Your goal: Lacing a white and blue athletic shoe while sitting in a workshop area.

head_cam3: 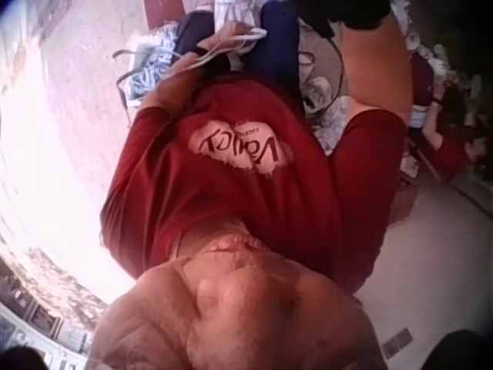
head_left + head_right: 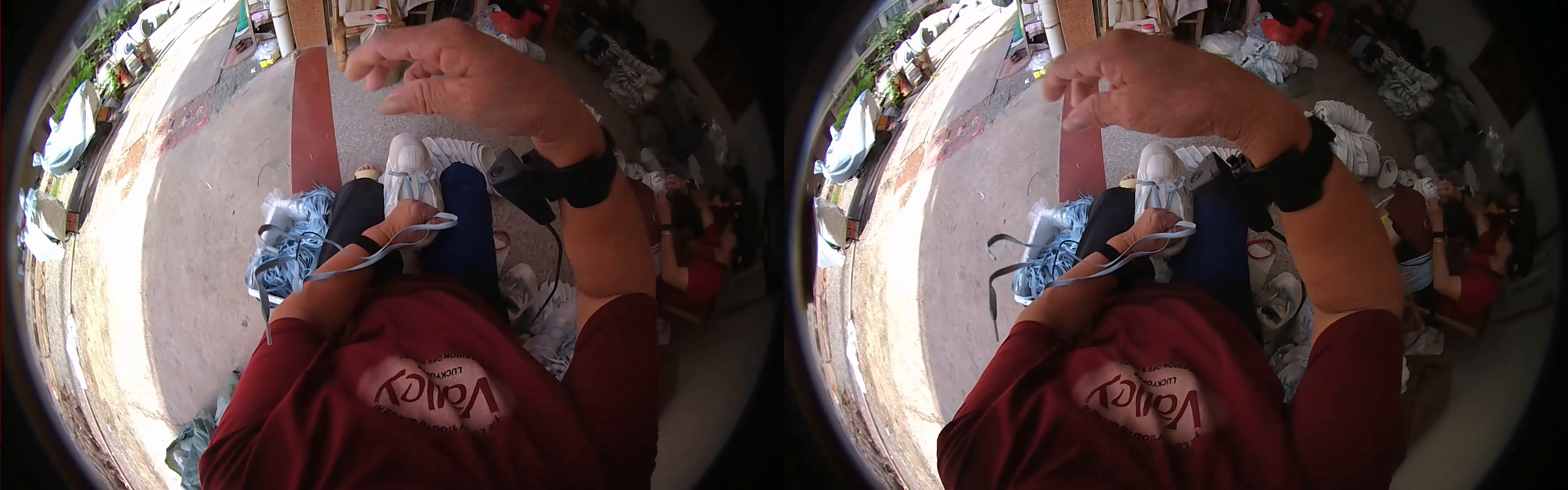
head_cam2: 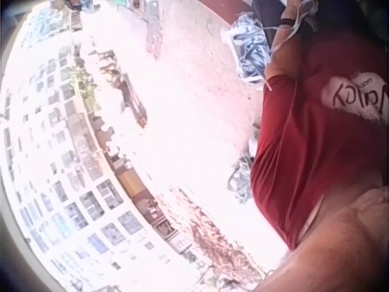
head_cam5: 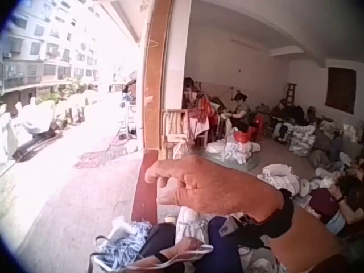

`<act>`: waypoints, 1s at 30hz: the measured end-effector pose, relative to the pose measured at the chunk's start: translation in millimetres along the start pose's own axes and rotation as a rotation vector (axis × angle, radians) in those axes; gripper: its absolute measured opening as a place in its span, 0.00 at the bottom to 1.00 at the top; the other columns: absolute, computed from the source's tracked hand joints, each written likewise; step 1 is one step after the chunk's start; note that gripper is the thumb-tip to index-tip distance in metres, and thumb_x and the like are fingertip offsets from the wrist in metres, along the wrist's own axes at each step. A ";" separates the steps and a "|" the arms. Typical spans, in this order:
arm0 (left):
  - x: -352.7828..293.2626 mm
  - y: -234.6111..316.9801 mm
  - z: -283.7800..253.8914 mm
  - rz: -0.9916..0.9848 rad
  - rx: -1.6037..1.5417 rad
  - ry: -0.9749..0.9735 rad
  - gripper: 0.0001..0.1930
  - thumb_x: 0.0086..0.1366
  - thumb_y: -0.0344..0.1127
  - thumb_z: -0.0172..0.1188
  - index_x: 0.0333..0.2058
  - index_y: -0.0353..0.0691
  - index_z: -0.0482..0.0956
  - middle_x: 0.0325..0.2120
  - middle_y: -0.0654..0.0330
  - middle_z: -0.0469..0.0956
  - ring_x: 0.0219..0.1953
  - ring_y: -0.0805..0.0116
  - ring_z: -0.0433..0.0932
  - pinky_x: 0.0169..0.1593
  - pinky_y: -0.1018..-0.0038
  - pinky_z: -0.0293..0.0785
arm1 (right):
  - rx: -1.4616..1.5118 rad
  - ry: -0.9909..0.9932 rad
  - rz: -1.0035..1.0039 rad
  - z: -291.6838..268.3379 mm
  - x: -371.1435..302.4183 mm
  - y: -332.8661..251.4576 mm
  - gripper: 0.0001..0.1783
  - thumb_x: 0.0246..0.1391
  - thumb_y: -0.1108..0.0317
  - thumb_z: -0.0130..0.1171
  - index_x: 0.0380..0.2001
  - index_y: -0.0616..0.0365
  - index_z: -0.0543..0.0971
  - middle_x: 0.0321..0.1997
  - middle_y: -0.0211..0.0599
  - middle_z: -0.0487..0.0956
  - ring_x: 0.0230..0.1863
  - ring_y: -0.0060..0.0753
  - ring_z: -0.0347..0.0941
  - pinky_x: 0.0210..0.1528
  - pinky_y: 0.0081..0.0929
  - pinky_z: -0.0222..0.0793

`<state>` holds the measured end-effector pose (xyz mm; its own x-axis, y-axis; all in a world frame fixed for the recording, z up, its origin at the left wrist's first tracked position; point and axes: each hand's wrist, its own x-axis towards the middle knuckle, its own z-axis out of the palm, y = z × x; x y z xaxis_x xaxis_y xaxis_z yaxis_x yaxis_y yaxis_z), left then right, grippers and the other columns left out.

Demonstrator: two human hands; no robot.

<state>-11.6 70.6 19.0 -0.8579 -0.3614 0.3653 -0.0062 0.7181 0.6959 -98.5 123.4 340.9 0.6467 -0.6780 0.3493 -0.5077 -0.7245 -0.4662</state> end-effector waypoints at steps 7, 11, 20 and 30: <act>2.9 11.7 -4.8 0.204 -0.081 0.100 0.16 0.60 0.38 0.56 0.17 0.35 0.71 0.14 0.51 0.68 0.20 0.50 0.71 0.24 0.63 0.65 | -0.162 0.301 0.622 146.6 -129.5 189.0 0.24 0.37 0.83 0.52 0.43 0.60 0.69 0.35 0.49 0.74 0.42 0.50 0.71 0.44 0.35 0.66; 2.0 7.0 -4.1 0.157 -0.123 0.128 0.17 0.58 0.38 0.58 0.15 0.36 0.70 0.13 0.52 0.68 0.18 0.52 0.70 0.23 0.63 0.64 | -0.161 0.374 0.631 185.5 -136.7 210.1 0.21 0.39 0.83 0.53 0.41 0.61 0.70 0.33 0.44 0.74 0.37 0.41 0.73 0.41 0.30 0.68; 5.7 5.0 -4.5 0.113 -0.218 0.149 0.16 0.56 0.37 0.60 0.15 0.36 0.71 0.12 0.53 0.68 0.17 0.54 0.70 0.22 0.64 0.63 | 0.692 0.673 0.655 191.7 -127.2 224.4 0.05 0.47 0.80 0.53 0.28 0.64 0.78 0.23 0.27 0.76 0.30 0.15 0.69 0.33 0.18 0.66; 7.8 6.1 -5.1 0.077 -0.307 0.174 0.19 0.62 0.36 0.53 0.14 0.35 0.64 0.12 0.53 0.62 0.16 0.53 0.64 0.23 0.64 0.59 | 1.171 0.456 0.655 190.2 -142.0 255.1 0.03 0.50 0.72 0.58 0.26 0.60 0.79 0.27 0.27 0.77 0.32 0.18 0.69 0.40 0.15 0.63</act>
<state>-15.7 69.1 29.3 -0.7495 -0.4276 0.5054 0.2324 0.5449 0.8056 -211.5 58.5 17.7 0.1297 -0.9893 -0.0670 0.2648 0.0997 -0.9591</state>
